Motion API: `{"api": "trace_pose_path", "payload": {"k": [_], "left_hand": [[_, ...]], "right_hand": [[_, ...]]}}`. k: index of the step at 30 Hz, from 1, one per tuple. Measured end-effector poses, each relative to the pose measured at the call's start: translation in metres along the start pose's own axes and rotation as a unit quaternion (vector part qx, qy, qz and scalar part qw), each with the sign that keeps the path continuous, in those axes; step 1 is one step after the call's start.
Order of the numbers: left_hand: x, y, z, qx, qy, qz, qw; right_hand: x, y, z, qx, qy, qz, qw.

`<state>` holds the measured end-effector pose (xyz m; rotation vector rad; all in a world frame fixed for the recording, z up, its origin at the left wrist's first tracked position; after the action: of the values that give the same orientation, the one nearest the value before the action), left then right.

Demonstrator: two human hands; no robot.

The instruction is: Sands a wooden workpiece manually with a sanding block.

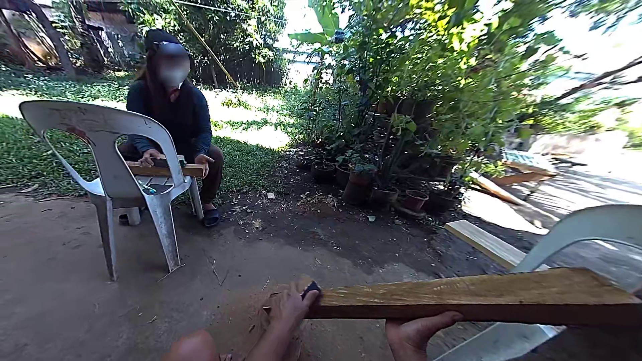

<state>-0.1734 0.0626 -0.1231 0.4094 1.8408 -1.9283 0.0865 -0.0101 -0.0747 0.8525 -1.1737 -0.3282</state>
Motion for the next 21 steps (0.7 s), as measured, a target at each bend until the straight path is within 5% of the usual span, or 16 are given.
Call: {"api": "trace_pose_path", "payload": {"k": [3,6,16,21], "left_hand": [[-0.057,-0.011,0.035,-0.022,0.134,0.012,0.991],[-0.059,-0.008,0.035,-0.052,0.167,0.013,0.984],[0.085,0.023,-0.033,-0.05,-0.147,-0.027,0.988],[0.036,0.007,-0.011,-0.012,-0.067,-0.008,0.998]], "right_hand": [[0.001,0.002,0.001,-0.011,-0.018,-0.006,1.0],[0.002,0.003,0.001,-0.016,-0.024,-0.012,0.999],[-0.002,-0.004,-0.003,0.013,0.021,0.0,1.0],[-0.001,-0.002,-0.002,-0.003,0.009,-0.005,1.0]]}}
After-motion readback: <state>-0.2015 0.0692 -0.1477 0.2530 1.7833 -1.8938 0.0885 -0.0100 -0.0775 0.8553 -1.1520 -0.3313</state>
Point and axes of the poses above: each hand's wrist, its own z-axis away from the middle knuckle, its own y-axis out of the palm, x = y × z, the point moved 5 cm from there along -z, towards the middle knuckle, and after that the axes turned 13 degrees about -x, right-handed, at the moved point
